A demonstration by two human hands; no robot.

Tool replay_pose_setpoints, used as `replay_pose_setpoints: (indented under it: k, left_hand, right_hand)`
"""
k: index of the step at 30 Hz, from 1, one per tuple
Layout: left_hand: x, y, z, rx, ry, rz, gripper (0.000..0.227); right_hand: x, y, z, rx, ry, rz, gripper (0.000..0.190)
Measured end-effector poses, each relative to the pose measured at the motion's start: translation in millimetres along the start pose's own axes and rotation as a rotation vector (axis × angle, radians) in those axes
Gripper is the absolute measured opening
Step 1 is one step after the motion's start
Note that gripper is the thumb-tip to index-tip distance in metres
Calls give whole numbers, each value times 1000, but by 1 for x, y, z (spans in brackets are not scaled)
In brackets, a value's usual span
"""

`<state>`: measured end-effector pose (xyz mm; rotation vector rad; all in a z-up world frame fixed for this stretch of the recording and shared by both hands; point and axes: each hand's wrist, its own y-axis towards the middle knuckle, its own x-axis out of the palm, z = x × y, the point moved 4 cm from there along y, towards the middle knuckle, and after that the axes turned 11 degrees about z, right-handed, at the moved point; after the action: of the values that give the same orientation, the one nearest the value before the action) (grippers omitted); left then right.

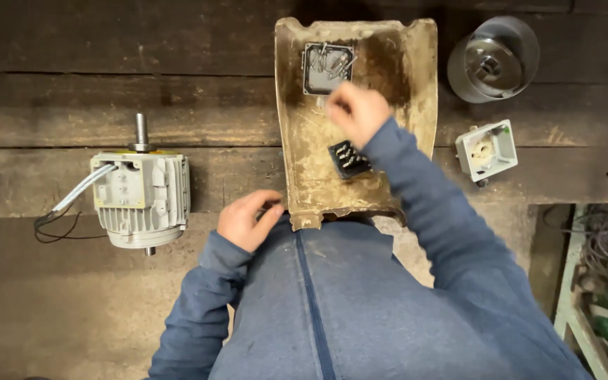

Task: The person assembles a small electric motor by hand, inserting and tightening screws into the motor housing. They handle the motor, a terminal box, and several screws on a wooden workbench, repeatedly picking up screws and securing them into the motor casing.

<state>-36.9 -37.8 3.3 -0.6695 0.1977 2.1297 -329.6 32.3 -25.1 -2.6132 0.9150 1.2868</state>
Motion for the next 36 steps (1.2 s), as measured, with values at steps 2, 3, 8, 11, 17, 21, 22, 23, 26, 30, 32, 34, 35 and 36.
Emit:
replay_pose_setpoints:
  k: [2,3,8,11,17,21,22,23,26,30,32,34,35,36]
  left_hand:
    - [-5,10,8,-28,-27,12,29]
    - [-6,16,15,19,-59,18,33]
    - [8,33,25,263,-77,40,35]
    - [16,30,25,363,-35,40,20]
    - [4,36,51,506,-31,79,15]
    - [-1,34,63,610,60,110,17]
    - [-2,33,64,637,78,120,18]
    - [-3,33,65,636,84,124,18]
    - [-6,32,70,653,126,139,20]
    - [-10,29,76,641,192,159,21]
    - [-11,28,79,635,214,167,21]
    - [-12,27,81,650,221,194,20]
    - [-12,26,81,644,227,195,20]
    - [-13,26,81,643,222,203,20]
  right_hand:
    - [-15,-30,-37,12,186,-74,18]
    - [-17,-45,-49,70,273,-142,15]
    - [-18,-83,-76,133,482,-315,14]
    - [-21,-97,-75,163,558,-254,13]
    - [-9,-120,-55,325,816,-155,26]
    - [8,-135,-43,470,852,-252,37]
    - [9,-136,-46,474,854,-282,39]
    - [8,-134,-47,468,857,-285,39]
    - [3,-129,-54,443,832,-281,37]
    - [-7,-118,-66,265,731,-197,34]
    - [-8,-117,-66,228,727,-170,33]
    - [-2,-120,-59,344,722,-277,35]
    - [-2,-120,-60,342,727,-283,35]
    - [-2,-119,-60,321,710,-279,33]
